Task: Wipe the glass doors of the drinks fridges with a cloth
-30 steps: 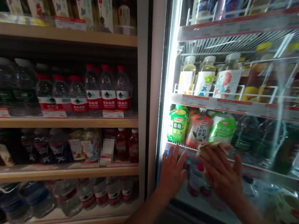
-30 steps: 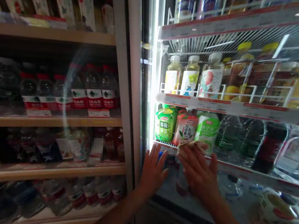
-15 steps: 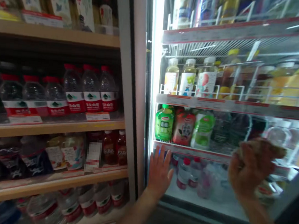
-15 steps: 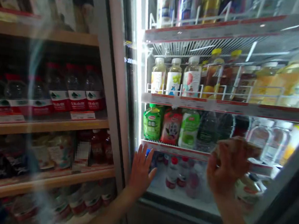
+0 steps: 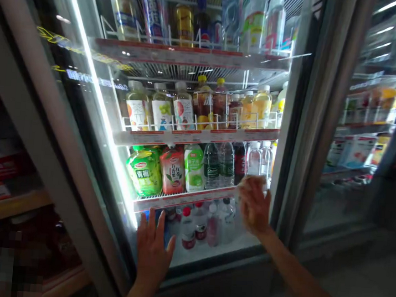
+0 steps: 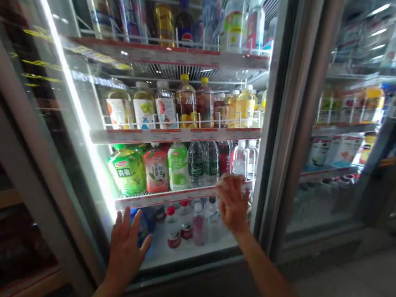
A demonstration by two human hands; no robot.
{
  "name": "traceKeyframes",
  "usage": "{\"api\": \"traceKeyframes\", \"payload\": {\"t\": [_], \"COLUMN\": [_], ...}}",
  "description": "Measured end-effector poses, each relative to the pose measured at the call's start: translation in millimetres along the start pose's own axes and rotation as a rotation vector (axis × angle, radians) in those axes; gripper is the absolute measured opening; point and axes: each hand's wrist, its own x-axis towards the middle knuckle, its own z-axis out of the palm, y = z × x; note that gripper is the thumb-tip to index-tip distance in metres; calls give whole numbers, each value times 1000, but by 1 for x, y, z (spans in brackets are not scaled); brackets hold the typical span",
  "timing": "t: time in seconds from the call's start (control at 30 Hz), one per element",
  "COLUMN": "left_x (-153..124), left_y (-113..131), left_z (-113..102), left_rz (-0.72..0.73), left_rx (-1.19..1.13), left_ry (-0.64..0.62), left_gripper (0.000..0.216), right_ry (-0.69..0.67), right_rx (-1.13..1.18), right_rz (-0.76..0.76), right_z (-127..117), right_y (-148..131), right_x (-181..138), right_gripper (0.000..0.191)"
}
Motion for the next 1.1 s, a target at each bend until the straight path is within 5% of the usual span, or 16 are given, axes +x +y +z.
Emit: {"api": "traceKeyframes", "payload": {"t": [0.13, 0.27, 0.43, 0.57, 0.6, 0.73, 0.87, 0.9, 1.0, 1.03, 1.1], "left_x": [-3, -4, -7, -10, -9, 3, 17, 19, 21, 21, 20], "left_y": [6, 6, 1, -2, -2, -3, -6, -8, -14, -16, -19], "left_z": [1, 4, 5, 0, -1, -7, -12, -13, -16, -16, -17], "left_rz": [17, 6, 20, 24, 36, 79, 53, 39, -25, -39, -48], "left_rx": [-29, -29, 9, 62, 73, 93, 87, 85, 86, 88, 96], "left_ry": [0, 2, -45, -64, -62, -18, -4, -4, 5, 4, -3], "left_gripper": [82, 83, 84, 80, 78, 73, 70, 70, 72, 73, 75], "right_ry": [278, -47, 147, -104, -97, 66, -80, -59, 113, 114, -4], "right_rx": [-70, 60, 78, 233, 236, 144, 265, 267, 189, 186, 239], "right_rz": [286, -24, 235, -217, -223, 143, -323, -317, 61, 75, -166], "right_z": [2, 5, 14, 20, 21, 22, 23, 23, 24, 24, 25], "right_y": [13, -12, -53, -89, -94, -111, -125, -125, -124, -125, -131], "right_x": [-8, -19, -11, -8, -6, 6, 21, 25, 37, 40, 44], "right_gripper": [55, 53, 57, 52, 49, 48, 44, 41, 40, 43, 46]}}
